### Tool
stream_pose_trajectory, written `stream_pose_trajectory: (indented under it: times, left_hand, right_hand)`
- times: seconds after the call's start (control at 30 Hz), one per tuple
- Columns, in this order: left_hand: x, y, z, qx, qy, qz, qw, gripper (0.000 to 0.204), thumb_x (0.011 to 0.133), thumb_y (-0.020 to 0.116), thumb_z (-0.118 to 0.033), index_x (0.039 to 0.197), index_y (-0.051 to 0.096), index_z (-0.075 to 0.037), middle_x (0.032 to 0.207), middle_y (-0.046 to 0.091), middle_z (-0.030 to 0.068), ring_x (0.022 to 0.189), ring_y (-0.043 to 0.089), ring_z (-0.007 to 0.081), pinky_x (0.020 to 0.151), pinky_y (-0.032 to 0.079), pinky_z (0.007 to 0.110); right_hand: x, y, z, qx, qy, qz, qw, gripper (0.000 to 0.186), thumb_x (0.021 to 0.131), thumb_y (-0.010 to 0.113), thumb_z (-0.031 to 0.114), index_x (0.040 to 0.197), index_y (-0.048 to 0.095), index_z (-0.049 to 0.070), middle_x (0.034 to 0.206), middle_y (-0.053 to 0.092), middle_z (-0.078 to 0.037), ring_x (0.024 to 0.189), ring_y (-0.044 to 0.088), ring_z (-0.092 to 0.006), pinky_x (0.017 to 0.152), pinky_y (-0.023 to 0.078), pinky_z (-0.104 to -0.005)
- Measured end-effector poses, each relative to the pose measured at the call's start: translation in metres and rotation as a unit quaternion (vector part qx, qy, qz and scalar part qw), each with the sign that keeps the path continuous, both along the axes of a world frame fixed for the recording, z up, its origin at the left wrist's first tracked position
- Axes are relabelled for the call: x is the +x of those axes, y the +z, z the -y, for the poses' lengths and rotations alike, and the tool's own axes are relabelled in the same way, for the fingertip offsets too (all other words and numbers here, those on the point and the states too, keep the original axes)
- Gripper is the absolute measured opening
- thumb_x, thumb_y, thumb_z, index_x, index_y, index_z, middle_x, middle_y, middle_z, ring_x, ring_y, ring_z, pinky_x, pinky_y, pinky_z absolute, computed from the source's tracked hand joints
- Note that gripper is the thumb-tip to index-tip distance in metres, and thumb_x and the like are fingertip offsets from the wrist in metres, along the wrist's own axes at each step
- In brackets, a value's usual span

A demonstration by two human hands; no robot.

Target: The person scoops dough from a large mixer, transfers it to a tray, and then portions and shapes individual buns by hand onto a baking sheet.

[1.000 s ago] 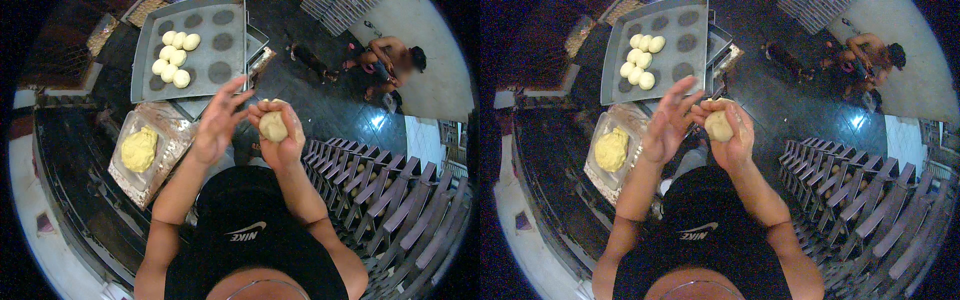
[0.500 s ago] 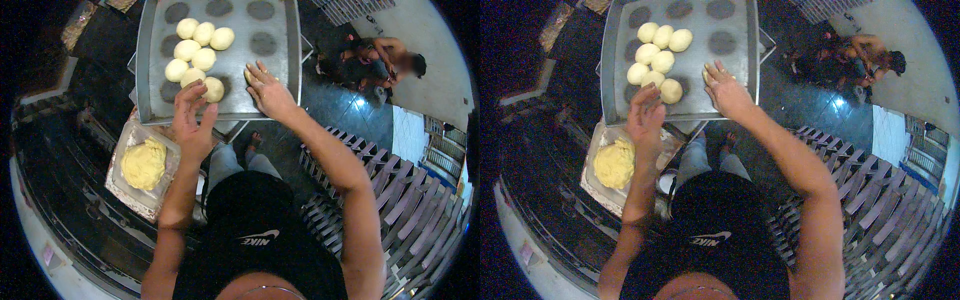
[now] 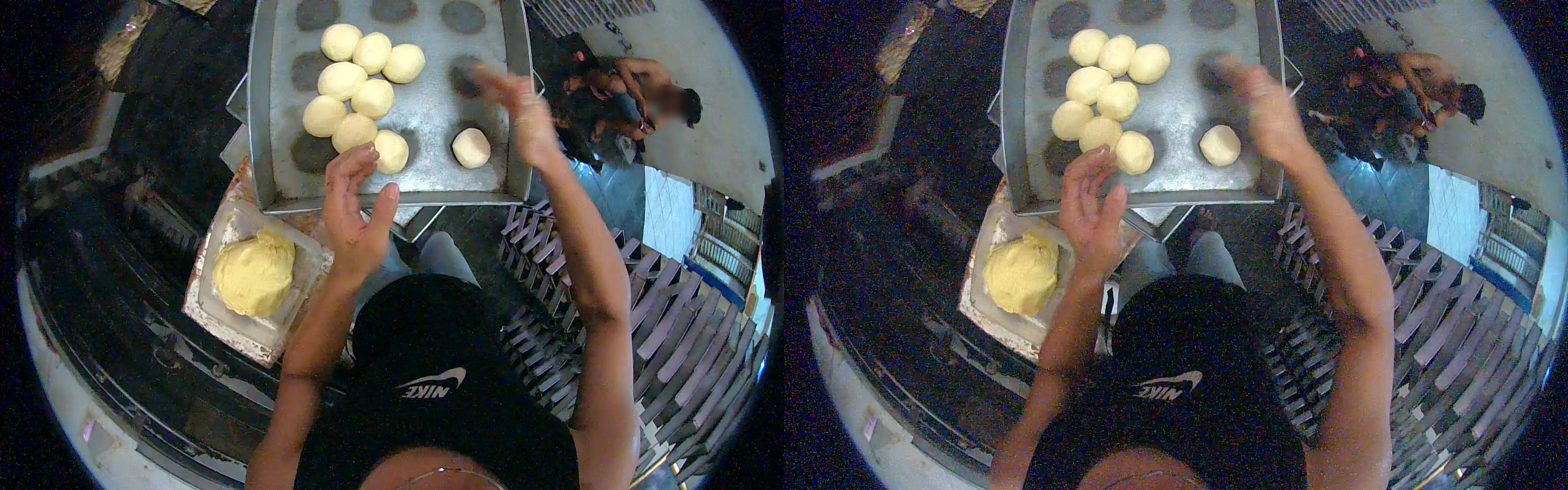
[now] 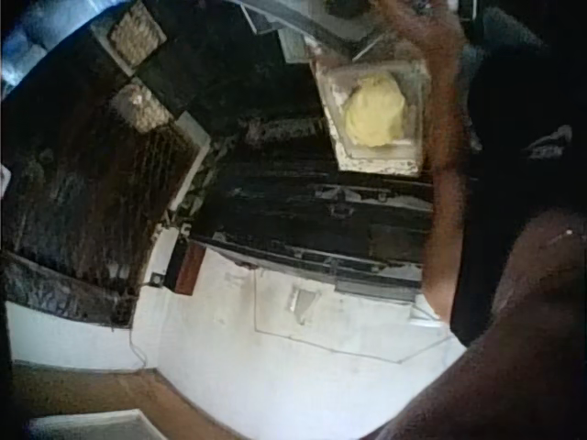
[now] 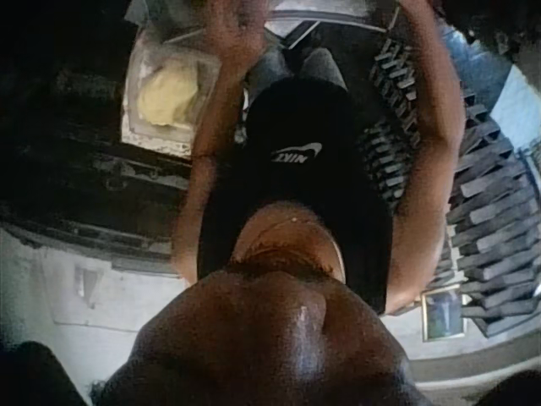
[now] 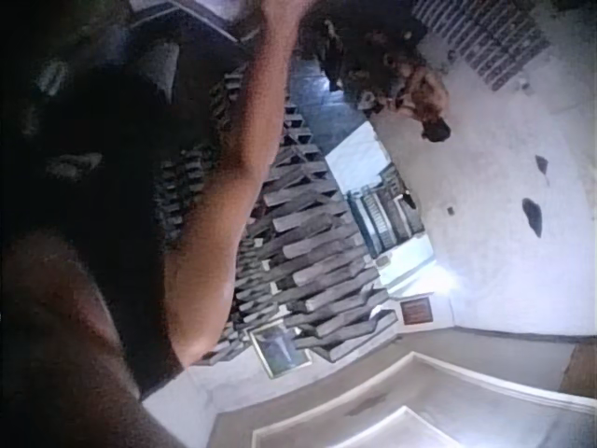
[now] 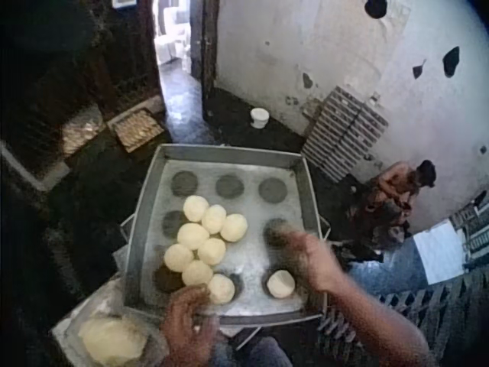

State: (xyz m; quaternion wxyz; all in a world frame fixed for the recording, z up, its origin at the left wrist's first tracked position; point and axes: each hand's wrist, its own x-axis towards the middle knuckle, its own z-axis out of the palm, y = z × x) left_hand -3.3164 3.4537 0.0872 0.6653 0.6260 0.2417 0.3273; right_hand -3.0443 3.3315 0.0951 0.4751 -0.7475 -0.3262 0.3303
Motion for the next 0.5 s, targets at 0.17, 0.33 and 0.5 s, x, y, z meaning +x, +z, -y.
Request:
stream_pose_trajectory:
  times: [0.17, 0.33, 0.5]
  left_hand:
    - [0.030, 0.022, 0.034, -0.226, -0.021, 0.062, 0.972, 0.057, 0.094, 0.066, -0.007, 0.144, 0.041, -0.004, 0.148, 0.046, 0.0155, 0.134, 0.048, 0.0270, 0.112, 0.038, 0.041]
    - [0.012, 0.031, 0.055, -0.198, 0.013, 0.079, 0.977, 0.054, 0.095, 0.064, -0.005, 0.144, 0.042, -0.003, 0.144, 0.051, 0.0142, 0.130, 0.053, 0.0246, 0.109, 0.042, 0.039]
    - [-0.097, 0.016, 0.076, -0.153, 0.211, -0.053, 0.964, 0.054, 0.091, 0.068, -0.005, 0.141, 0.049, -0.003, 0.139, 0.056, 0.0140, 0.124, 0.058, 0.0255, 0.107, 0.045, 0.039]
  right_hand:
    - [-0.026, 0.013, -0.010, 0.028, 0.025, 0.338, 0.940, 0.057, 0.107, 0.039, 0.044, 0.138, 0.058, -0.001, 0.138, 0.060, -0.022, 0.132, 0.056, -0.0345, 0.114, 0.040, -0.0438]
    - [-0.038, -0.008, -0.015, -0.059, 0.162, 0.490, 0.854, 0.047, 0.099, 0.056, 0.038, 0.129, 0.065, 0.003, 0.134, 0.062, -0.023, 0.129, 0.056, -0.0400, 0.107, 0.044, -0.0469]
    - [-0.044, 0.027, -0.006, 0.031, 0.109, 0.324, 0.939, 0.033, 0.094, 0.068, 0.027, 0.118, 0.069, 0.004, 0.116, 0.068, -0.019, 0.108, 0.064, -0.0375, 0.095, 0.049, -0.0467]
